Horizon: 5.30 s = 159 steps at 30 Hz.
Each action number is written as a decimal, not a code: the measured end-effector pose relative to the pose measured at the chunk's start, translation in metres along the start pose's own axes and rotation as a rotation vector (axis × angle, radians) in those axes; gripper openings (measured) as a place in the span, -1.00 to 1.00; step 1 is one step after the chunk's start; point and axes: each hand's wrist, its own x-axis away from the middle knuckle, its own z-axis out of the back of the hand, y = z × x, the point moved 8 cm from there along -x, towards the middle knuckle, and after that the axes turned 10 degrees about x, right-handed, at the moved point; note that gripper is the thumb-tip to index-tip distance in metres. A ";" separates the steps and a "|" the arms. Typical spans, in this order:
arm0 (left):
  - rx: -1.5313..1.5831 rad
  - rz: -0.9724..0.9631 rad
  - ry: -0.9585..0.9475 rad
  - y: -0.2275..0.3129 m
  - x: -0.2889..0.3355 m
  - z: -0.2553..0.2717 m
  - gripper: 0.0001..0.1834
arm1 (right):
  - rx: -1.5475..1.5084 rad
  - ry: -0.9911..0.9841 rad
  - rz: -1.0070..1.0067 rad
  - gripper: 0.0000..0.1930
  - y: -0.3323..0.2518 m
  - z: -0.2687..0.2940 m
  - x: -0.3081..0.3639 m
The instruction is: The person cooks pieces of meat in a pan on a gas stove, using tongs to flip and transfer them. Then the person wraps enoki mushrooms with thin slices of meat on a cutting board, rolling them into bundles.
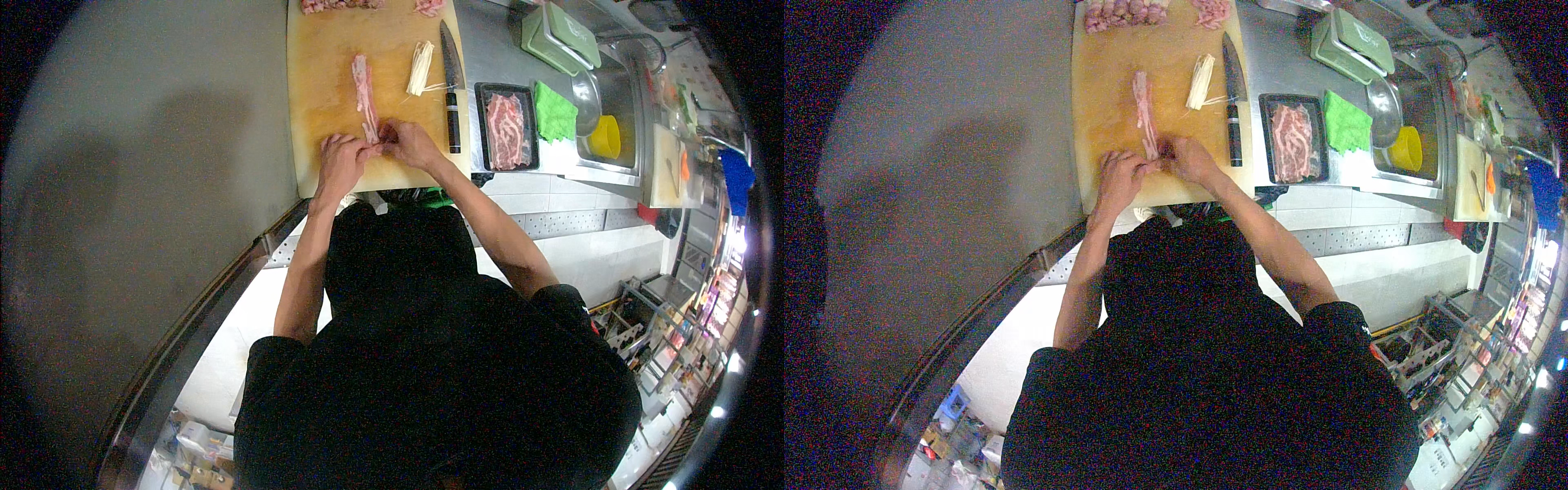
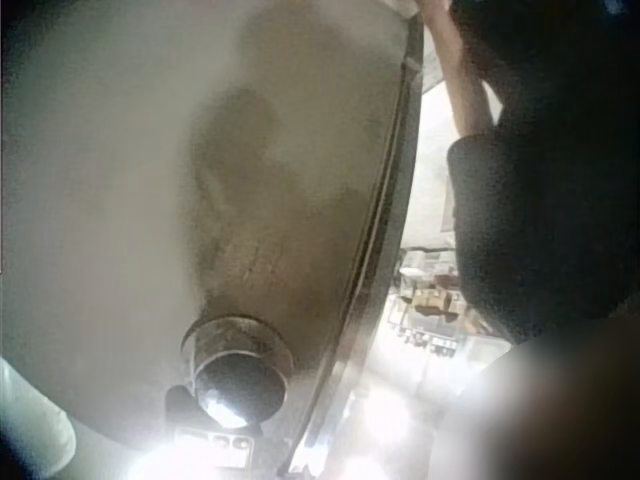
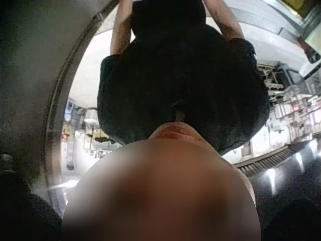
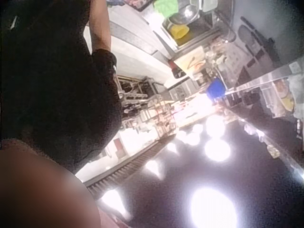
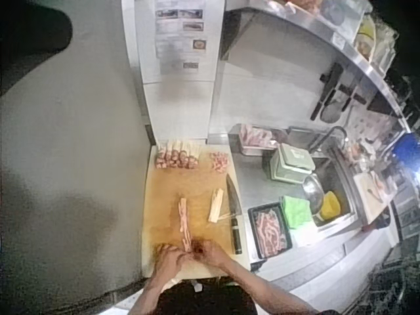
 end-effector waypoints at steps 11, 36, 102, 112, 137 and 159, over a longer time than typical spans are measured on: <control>-0.038 0.134 0.012 0.004 -0.010 0.008 -0.80 | 0.549 0.268 0.312 -0.63 -0.034 0.001 0.032; -0.006 -0.007 0.106 0.001 -0.021 0.018 -0.87 | 0.561 0.298 0.415 -0.63 -0.040 0.009 0.016; -0.046 -0.080 0.024 -0.012 -0.071 0.028 -0.85 | 0.569 0.257 0.369 -0.71 -0.038 0.031 -0.044; 0.016 -0.144 0.112 -0.004 -0.069 0.037 -0.76 | 0.274 -0.119 0.220 -0.75 0.002 0.029 -0.091; -0.110 -0.151 0.115 -0.007 -0.080 0.039 -0.81 | 0.349 0.013 0.334 -0.79 -0.010 0.038 -0.096; 0.037 -0.099 0.085 -0.013 -0.099 0.040 -0.83 | 0.223 0.049 0.204 -0.73 0.004 0.053 -0.111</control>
